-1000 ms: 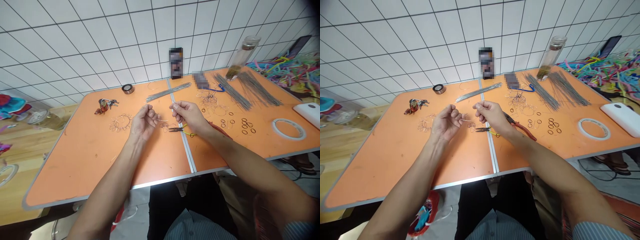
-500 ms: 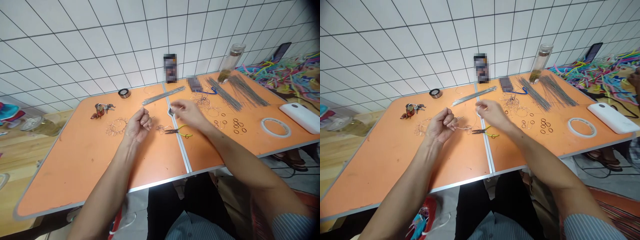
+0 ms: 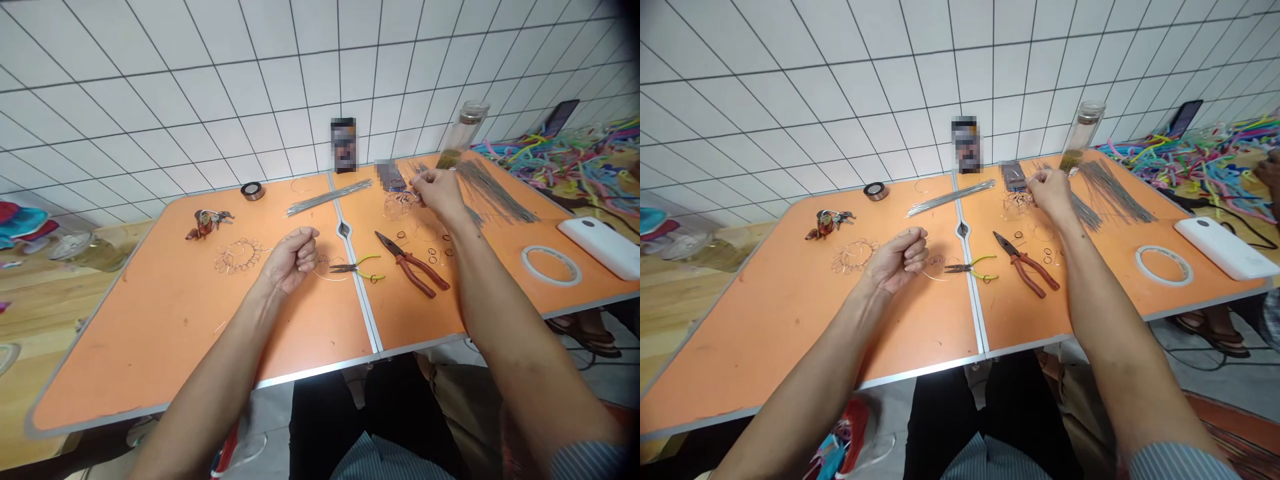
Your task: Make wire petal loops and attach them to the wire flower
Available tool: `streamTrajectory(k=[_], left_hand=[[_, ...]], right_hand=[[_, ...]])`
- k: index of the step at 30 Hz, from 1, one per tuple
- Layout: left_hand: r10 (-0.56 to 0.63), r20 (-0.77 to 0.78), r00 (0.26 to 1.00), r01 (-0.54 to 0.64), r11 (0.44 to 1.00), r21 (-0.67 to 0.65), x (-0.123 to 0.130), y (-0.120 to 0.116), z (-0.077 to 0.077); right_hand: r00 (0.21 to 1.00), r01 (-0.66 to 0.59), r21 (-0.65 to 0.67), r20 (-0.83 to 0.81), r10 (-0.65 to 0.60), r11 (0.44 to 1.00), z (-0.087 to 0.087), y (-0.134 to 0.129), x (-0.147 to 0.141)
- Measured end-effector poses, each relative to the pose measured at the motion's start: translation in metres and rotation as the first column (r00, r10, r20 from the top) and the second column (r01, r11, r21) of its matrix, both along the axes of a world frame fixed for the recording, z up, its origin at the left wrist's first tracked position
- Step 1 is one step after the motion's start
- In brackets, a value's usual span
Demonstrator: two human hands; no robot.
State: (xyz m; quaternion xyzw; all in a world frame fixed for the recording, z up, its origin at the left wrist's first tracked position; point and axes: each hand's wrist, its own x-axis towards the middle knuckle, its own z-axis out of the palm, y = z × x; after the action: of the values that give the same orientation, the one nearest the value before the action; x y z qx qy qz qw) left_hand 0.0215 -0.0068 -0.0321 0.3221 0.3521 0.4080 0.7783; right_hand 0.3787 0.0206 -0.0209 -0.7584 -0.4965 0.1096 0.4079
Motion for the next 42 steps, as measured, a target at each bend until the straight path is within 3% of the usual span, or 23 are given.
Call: streamTrajectory(k=[4,8,10,13,18,25,30,37,42], left_hand=[[0.016,-0.028,0.999,-0.016,1.0,-0.011,0.008,0.007,0.017],[0.004,-0.018,1.0,-0.003,0.996,0.091,0.023,0.017,0.055],[0.059,0.018,0.998,-0.061,0.978,0.198,0.031,0.021,0.073],[0.149,0.102,0.984,-0.173,0.938,0.3,0.038,0.024,0.089],[0.187,0.132,0.973,-0.222,0.912,0.344,0.037,0.024,0.091],[0.25,0.112,0.962,-0.273,0.903,0.331,0.027,0.029,0.101],[0.199,0.08,0.977,-0.214,0.905,0.368,0.024,0.035,0.11],[0.197,-0.014,0.98,-0.167,0.865,0.473,0.024,0.036,0.109],[0.203,-0.066,0.977,-0.14,0.844,0.517,0.023,0.032,0.11]], right_hand=[[0.998,-0.048,0.275,-0.018,0.055,0.96,0.037,0.008,-0.028],[0.993,-0.111,0.53,0.03,0.112,0.84,0.075,0.018,-0.072],[0.988,-0.141,0.615,0.034,0.152,0.776,0.087,0.018,-0.094],[0.975,-0.181,0.693,0.035,0.219,0.697,0.093,0.012,-0.121],[0.959,-0.263,0.753,0.139,0.245,0.603,0.085,0.006,-0.14],[0.939,-0.291,0.69,0.071,0.337,0.662,0.087,-0.001,-0.15],[0.936,-0.267,0.646,-0.001,0.351,0.715,0.093,-0.008,-0.152],[0.956,-0.254,0.697,0.077,0.282,0.67,0.099,-0.015,-0.148],[0.968,-0.241,0.69,0.12,0.221,0.683,0.1,-0.016,-0.145]])
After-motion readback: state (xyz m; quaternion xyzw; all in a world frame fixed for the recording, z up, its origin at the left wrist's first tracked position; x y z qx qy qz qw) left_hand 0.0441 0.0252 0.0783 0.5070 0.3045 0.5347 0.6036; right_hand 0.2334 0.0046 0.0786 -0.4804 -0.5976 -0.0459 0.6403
